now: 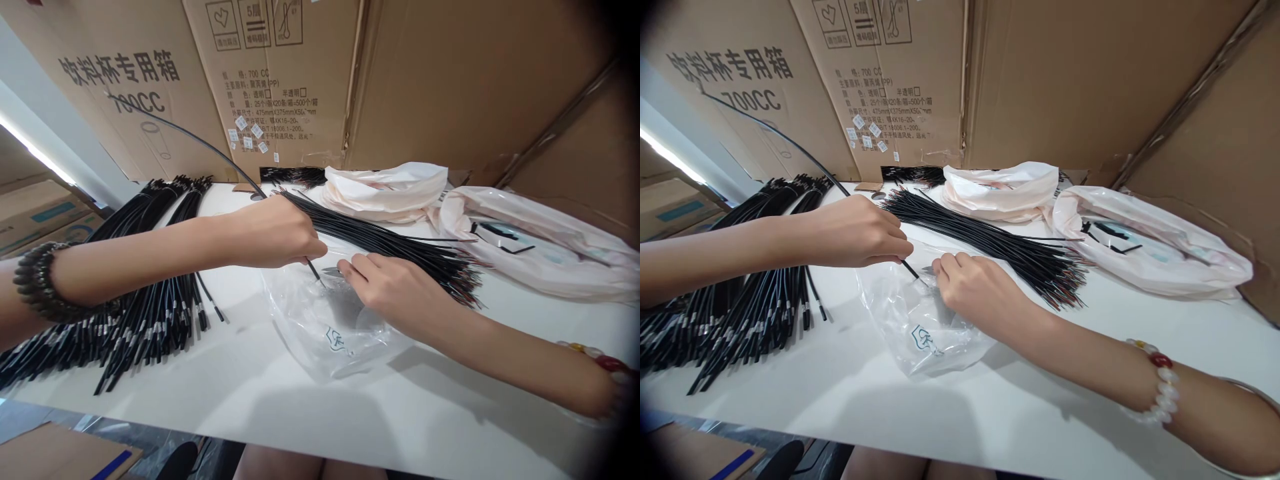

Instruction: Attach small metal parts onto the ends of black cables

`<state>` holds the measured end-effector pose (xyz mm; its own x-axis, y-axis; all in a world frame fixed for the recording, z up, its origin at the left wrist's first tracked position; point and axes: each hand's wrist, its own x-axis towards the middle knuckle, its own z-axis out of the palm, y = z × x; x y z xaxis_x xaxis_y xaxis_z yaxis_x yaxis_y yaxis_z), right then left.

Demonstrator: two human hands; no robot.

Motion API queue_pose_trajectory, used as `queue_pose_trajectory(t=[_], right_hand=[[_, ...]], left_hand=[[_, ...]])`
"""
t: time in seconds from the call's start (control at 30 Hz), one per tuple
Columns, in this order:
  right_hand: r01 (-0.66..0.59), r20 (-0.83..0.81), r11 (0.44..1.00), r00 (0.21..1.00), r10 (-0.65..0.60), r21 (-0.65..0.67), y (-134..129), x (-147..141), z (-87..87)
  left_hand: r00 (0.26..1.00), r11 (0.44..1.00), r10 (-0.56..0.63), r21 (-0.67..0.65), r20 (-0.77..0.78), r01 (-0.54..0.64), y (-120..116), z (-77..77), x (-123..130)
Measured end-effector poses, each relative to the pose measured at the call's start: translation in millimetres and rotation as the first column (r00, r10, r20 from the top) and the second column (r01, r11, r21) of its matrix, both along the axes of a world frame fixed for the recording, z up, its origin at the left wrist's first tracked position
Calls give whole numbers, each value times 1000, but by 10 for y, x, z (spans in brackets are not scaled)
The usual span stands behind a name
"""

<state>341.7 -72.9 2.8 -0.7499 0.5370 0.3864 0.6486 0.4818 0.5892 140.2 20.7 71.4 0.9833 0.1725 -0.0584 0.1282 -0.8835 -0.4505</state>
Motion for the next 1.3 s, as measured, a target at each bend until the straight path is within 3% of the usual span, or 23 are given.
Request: queue_pose_trajectory(t=[0.23, 0.6, 0.83, 1.3], right_hand=[[15, -1, 998, 1000, -15, -63, -40, -2, -11], [-21, -9, 999, 1000, 22, 39, -32, -7, -87], [-4, 4, 1000, 1000, 4, -2, -36, 78, -16], [-63, 8, 998, 998, 63, 1, -65, 5, -30]], left_hand=[[990, 995, -97, 28, 100, 94, 16, -75, -47], [976, 984, -173, 64, 131, 166, 18, -135, -25], [961, 971, -229, 104, 157, 215, 35, -172, -41], [956, 965, -246, 131, 159, 226, 51, -206, -63]])
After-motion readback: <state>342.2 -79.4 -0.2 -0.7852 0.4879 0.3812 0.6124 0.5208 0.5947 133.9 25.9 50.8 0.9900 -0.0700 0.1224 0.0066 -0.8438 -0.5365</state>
